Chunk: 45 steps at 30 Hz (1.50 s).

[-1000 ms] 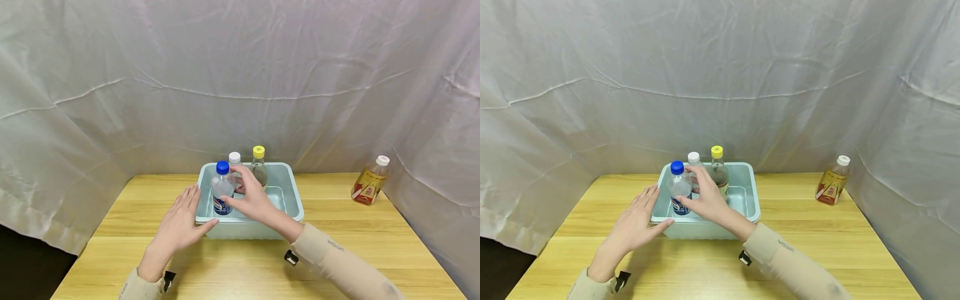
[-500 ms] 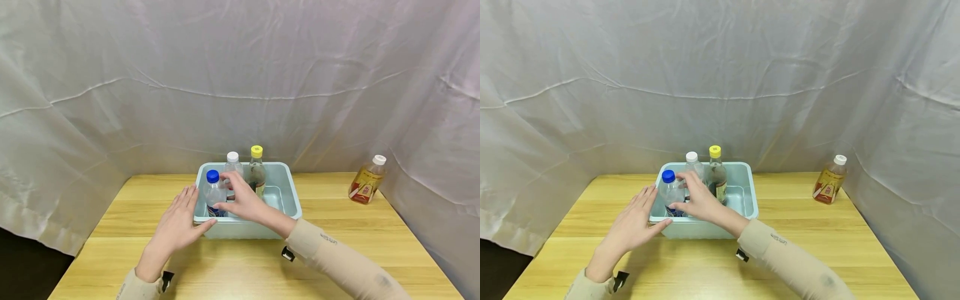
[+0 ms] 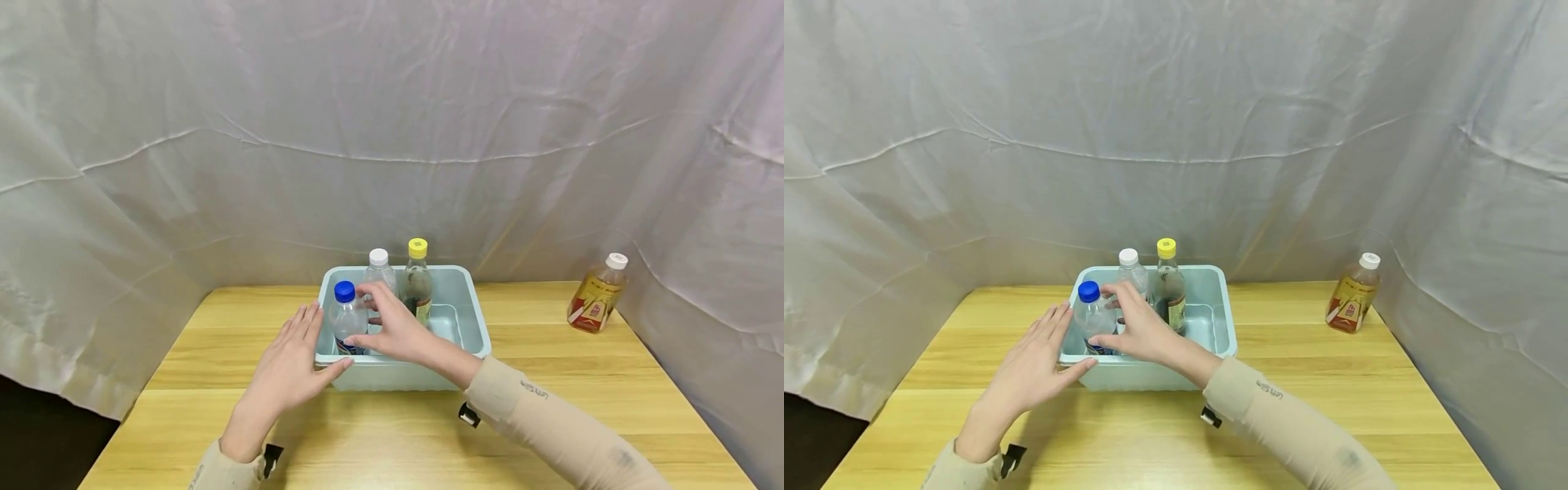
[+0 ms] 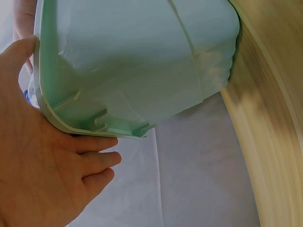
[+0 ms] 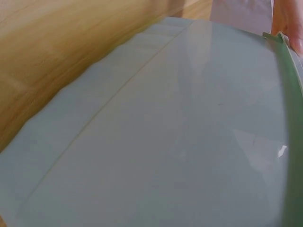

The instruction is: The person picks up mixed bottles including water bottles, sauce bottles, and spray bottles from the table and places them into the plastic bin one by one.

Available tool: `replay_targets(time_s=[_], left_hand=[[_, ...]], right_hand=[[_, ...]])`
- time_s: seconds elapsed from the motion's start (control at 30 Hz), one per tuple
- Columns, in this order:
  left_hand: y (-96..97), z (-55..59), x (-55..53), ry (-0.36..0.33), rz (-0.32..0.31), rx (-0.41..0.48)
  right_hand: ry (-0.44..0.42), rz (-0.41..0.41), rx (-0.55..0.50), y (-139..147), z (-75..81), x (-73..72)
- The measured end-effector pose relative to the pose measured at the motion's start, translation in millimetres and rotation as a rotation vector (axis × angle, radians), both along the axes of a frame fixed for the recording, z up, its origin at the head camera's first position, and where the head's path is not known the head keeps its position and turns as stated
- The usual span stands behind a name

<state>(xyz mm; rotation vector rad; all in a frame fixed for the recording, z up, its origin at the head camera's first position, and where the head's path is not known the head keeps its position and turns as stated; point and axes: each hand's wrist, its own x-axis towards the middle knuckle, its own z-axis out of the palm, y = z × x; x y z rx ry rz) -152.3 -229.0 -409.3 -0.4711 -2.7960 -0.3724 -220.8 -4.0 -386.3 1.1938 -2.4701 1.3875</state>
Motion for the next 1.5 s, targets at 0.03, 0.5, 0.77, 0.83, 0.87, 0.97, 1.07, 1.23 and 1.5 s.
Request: replay_targets(time_s=[0.03, 0.5, 0.77, 0.83, 0.87, 0.97, 1.07, 1.23, 1.5], left_hand=[[0.0, 0.0, 0.0, 0.001, 0.001, 0.000], [2.0, -1.8, 2.2, -0.008, 0.007, 0.011], [1.4, -1.6, 0.9, -0.003, 0.008, 0.014], [1.4, -1.6, 0.9, -0.004, 0.009, 0.017], [1.4, -1.5, 0.9, -0.004, 0.009, 0.018], [1.3, -1.0, 0.9, -0.004, 0.011, 0.019], [1.1, -0.5, 0.8, -0.005, 0.012, 0.023], [1.2, -0.1, 0.9, -0.012, 0.015, 0.023], [0.8, -0.3, 1.5, -0.013, 0.017, 0.016]], right_hand=[[0.000, -0.003, -0.004, 0.1, 0.0, 0.0], [0.082, -0.014, -0.147, 3.7, 0.3, 5.3], [0.188, -0.078, -0.211, 10.1, 4.4, 8.4], [0.201, -0.089, -0.234, 12.7, 4.3, 9.4], [0.206, -0.094, -0.247, 14.1, 4.0, 10.0], [0.197, -0.114, -0.283, 19.0, 3.5, 12.0], [0.206, -0.130, -0.332, 24.3, 3.4, 13.5], [0.256, -0.159, -0.418, 34.3, 4.5, 15.0], [0.320, -0.221, -0.519, 56.5, 9.2, 16.9]])
